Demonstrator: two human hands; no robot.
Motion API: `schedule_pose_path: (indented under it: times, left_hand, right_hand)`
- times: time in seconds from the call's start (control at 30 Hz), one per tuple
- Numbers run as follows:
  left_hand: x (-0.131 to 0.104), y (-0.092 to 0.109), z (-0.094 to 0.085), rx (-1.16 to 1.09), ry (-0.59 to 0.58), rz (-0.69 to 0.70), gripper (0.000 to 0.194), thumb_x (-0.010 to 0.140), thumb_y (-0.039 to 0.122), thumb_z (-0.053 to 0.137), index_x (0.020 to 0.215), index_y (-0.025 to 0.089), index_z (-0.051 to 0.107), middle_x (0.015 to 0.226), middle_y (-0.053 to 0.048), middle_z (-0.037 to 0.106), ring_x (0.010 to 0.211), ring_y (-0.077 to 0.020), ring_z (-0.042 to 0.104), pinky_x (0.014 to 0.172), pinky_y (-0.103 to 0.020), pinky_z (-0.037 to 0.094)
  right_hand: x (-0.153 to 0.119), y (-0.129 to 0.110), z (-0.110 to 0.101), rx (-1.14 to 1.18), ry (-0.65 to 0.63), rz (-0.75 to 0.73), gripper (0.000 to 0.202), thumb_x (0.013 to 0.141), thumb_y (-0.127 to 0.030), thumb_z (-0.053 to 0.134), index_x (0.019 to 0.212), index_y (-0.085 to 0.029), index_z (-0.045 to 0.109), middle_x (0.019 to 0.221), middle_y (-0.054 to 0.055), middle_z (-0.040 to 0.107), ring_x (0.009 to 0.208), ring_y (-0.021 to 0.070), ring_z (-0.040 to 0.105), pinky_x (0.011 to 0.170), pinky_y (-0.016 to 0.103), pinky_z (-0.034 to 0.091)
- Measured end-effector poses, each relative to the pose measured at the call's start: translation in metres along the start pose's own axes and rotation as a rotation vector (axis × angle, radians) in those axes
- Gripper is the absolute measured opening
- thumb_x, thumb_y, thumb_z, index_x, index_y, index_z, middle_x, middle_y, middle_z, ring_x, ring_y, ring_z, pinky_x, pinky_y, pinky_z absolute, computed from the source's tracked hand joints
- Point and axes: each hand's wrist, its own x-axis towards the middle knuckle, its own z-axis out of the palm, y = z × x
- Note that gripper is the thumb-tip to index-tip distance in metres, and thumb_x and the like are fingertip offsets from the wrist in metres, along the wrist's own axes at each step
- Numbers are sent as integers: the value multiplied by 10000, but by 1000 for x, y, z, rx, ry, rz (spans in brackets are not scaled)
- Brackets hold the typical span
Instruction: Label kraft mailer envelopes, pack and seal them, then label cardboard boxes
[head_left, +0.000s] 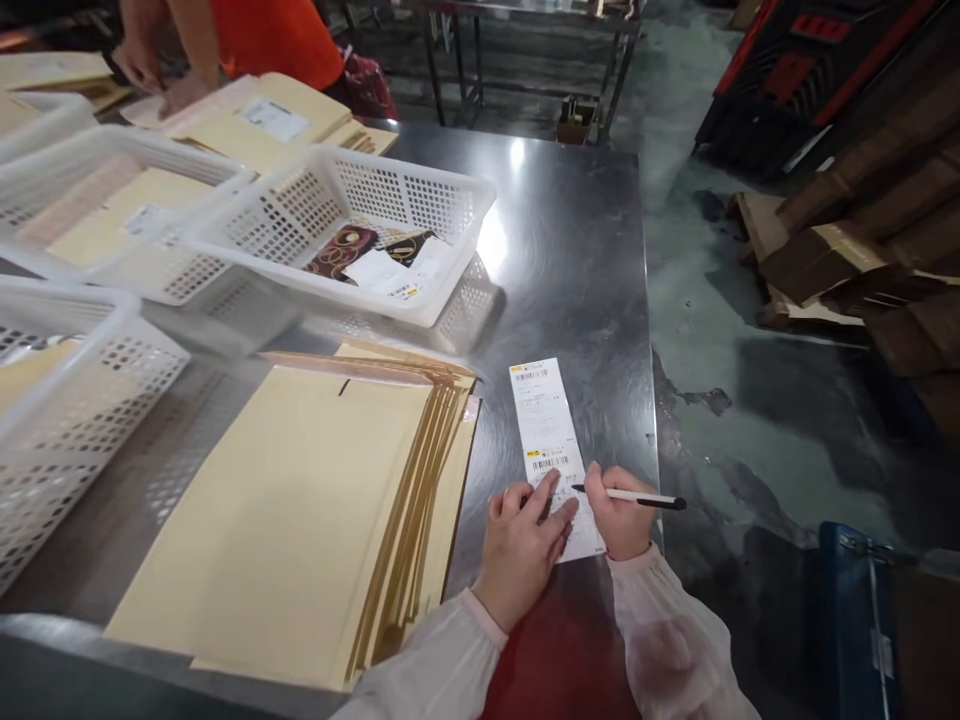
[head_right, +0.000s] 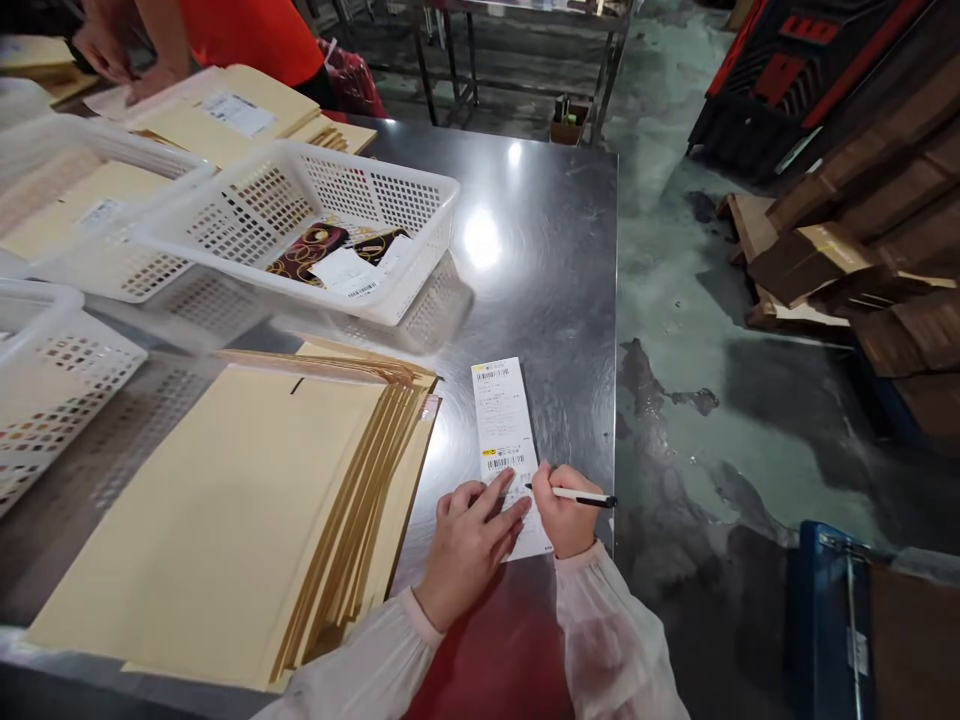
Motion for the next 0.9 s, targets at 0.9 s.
schedule_pose_path:
  times: [0.9]
  left_hand:
    - [2,1,-2,15,-22,-4,275,911,287,607,1168,369,657,1412,26,554,989,-230,485,765,-395,366]
  right_hand:
    - [-1,6,-4,-1,19,54,495,874,-276,584,459,-220,322,409,-82,329,377,63,299,413,246,280]
